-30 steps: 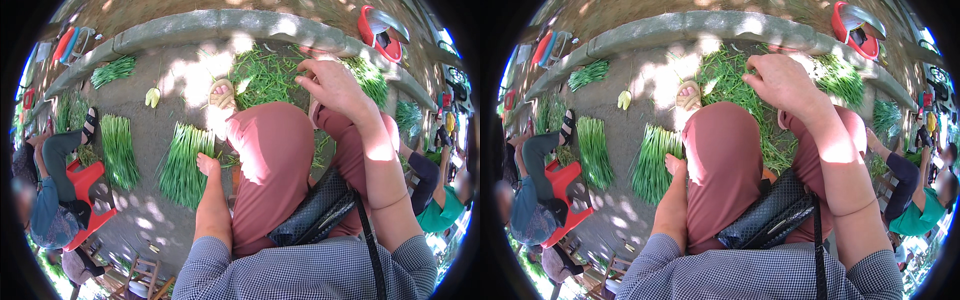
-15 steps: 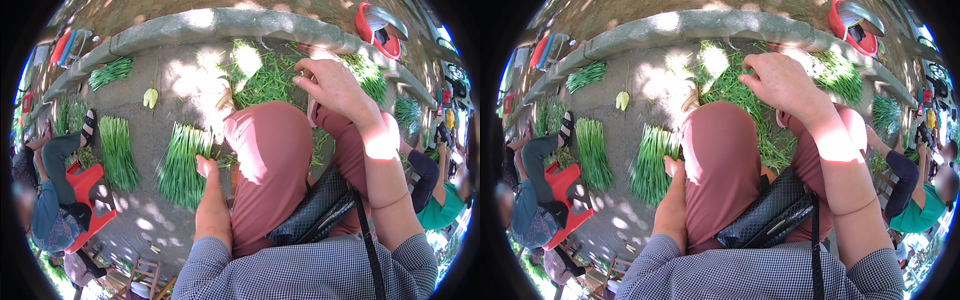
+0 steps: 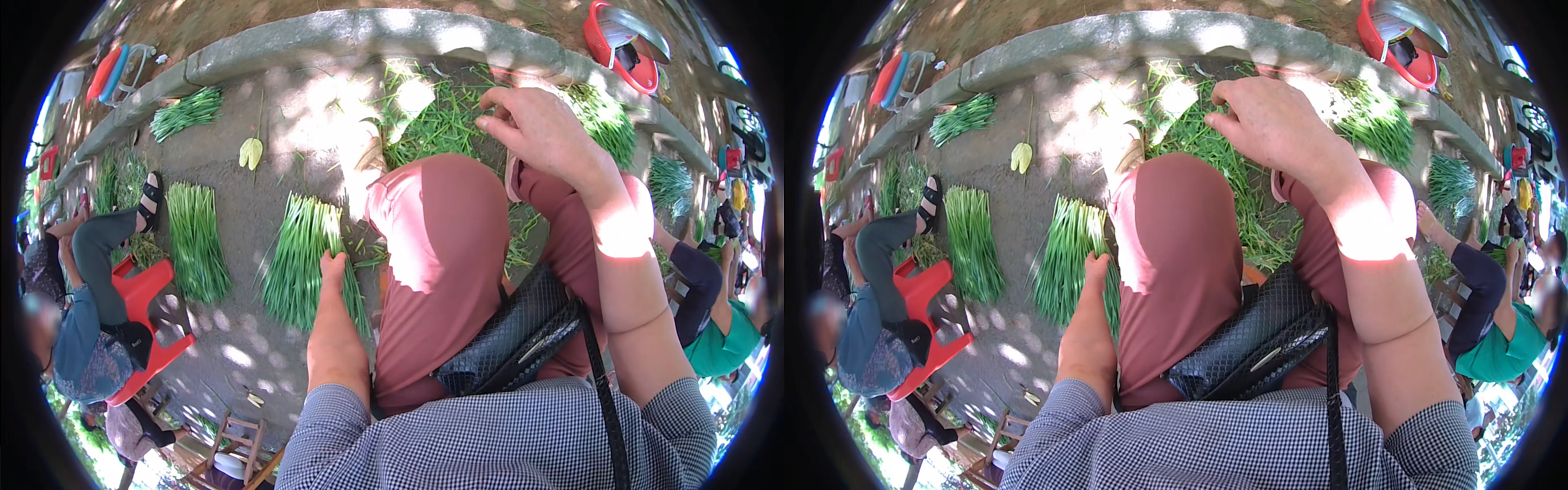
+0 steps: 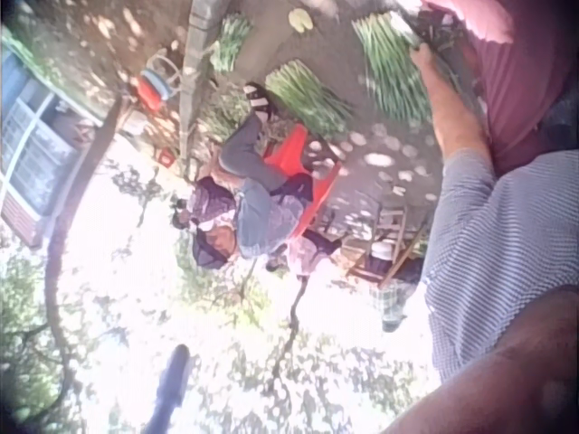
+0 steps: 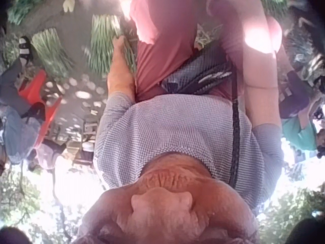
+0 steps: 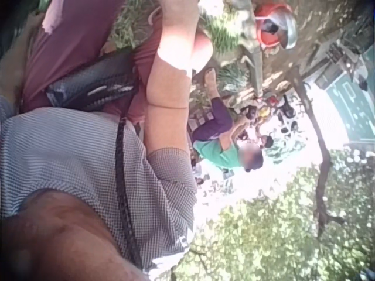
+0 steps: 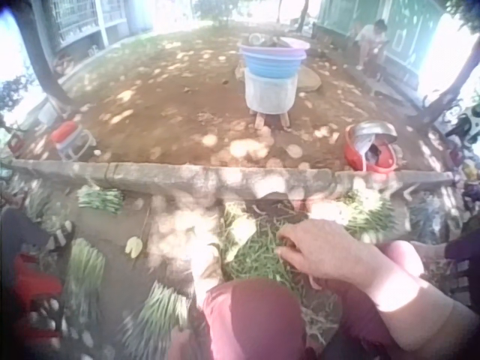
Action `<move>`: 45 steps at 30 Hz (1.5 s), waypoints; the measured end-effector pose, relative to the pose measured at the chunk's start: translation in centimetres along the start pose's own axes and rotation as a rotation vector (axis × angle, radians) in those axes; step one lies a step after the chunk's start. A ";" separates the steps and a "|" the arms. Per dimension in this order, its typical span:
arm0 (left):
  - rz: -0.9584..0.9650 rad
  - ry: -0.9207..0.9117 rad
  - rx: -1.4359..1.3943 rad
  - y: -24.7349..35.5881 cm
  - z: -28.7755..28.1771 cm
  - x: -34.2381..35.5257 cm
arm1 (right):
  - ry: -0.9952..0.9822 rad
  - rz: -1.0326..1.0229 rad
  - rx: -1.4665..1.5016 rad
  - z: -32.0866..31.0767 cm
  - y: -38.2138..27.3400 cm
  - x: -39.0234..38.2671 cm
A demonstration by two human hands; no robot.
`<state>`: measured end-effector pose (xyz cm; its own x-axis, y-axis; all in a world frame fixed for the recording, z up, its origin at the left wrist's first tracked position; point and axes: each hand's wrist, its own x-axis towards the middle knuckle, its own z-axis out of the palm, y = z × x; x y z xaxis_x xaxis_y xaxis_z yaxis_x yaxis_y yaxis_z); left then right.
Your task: The person sorts a bunch of chives by hand, stripping away yellowed or damaged leaves one by one and aligning the stems.
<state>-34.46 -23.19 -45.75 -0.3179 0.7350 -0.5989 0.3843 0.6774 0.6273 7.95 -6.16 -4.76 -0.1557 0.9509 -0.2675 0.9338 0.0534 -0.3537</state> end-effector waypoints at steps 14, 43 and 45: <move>-0.116 -0.790 -0.380 20.3 -8.1 -4.7 | 0.089 -0.002 0.035 0.2 0.7 -0.6; 0.500 -1.171 -0.490 58.1 9.9 -22.9 | 0.479 -0.179 1.710 -9.7 6.4 -0.7; 0.522 -1.108 -0.556 57.8 10.3 -23.3 | 0.498 -0.155 1.860 -9.5 6.0 -0.5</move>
<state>4.14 -1.46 -0.65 0.7217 0.6761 -0.1484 -0.2393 0.4449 0.8630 16.68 -3.43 1.73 0.2146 0.9764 -0.0235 -0.5909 0.1106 -0.7991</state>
